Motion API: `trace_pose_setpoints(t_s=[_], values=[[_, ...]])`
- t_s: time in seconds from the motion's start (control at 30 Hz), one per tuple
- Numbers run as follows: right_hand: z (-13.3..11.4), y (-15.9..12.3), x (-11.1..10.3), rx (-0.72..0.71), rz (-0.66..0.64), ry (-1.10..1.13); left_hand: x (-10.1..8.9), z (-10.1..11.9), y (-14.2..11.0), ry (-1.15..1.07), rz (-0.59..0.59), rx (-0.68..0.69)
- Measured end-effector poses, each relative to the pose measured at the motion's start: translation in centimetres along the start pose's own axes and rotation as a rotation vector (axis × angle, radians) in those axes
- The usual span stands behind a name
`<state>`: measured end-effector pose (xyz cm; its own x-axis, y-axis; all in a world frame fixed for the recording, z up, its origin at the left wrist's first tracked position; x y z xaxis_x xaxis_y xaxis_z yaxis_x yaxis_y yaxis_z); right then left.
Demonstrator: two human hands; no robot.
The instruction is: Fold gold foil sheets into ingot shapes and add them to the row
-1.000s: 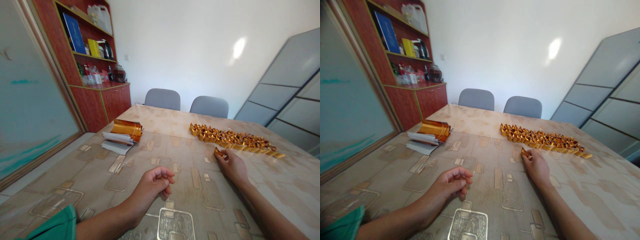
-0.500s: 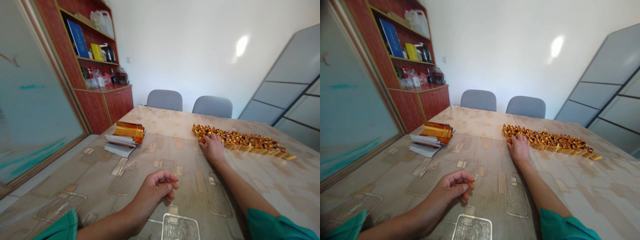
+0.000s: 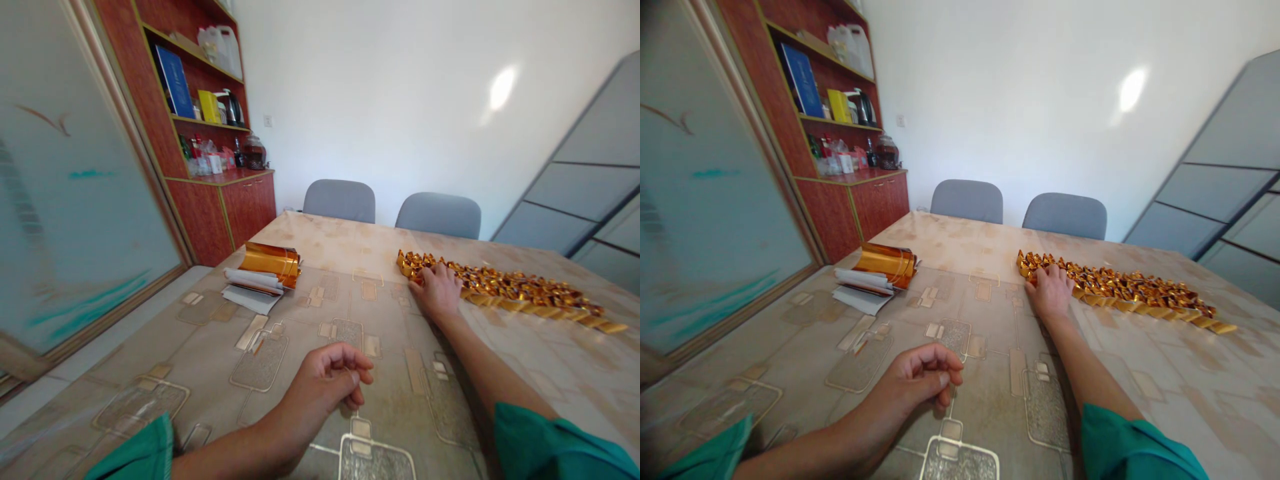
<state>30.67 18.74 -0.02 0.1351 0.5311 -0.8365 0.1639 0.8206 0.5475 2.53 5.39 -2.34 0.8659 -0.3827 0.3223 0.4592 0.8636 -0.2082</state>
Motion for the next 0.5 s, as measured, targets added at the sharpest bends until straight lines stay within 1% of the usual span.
trace_pose_setpoints(t_s=[0.17, 0.27, 0.4, 0.5], values=[[0.0, -0.3, -0.7, 0.029, 0.023, 0.071, -0.2, 0.0, 0.2, 0.021, 0.005, 0.009], [0.1, -1.2, -1.5, 0.038, 0.027, 0.147, -0.5, 0.0, 0.3, 0.026, 0.004, 0.020], [-0.5, -3.7, -3.4, 0.013, 0.001, 0.307, -0.5, 0.3, 0.2, 0.039, -0.003, 0.044], [-2.1, -6.3, -5.7, -0.054, -0.041, 0.472, -0.4, 1.2, 0.2, 0.115, 0.005, 0.112]])
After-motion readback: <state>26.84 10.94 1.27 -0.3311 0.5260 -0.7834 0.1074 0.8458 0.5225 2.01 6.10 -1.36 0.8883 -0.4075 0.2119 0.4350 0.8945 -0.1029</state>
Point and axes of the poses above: each hand's wrist, its own y-axis towards the middle knuckle, its own x-axis out of the palm, z = x × y, the point moved 6 cm from there along y, towards the middle knuckle
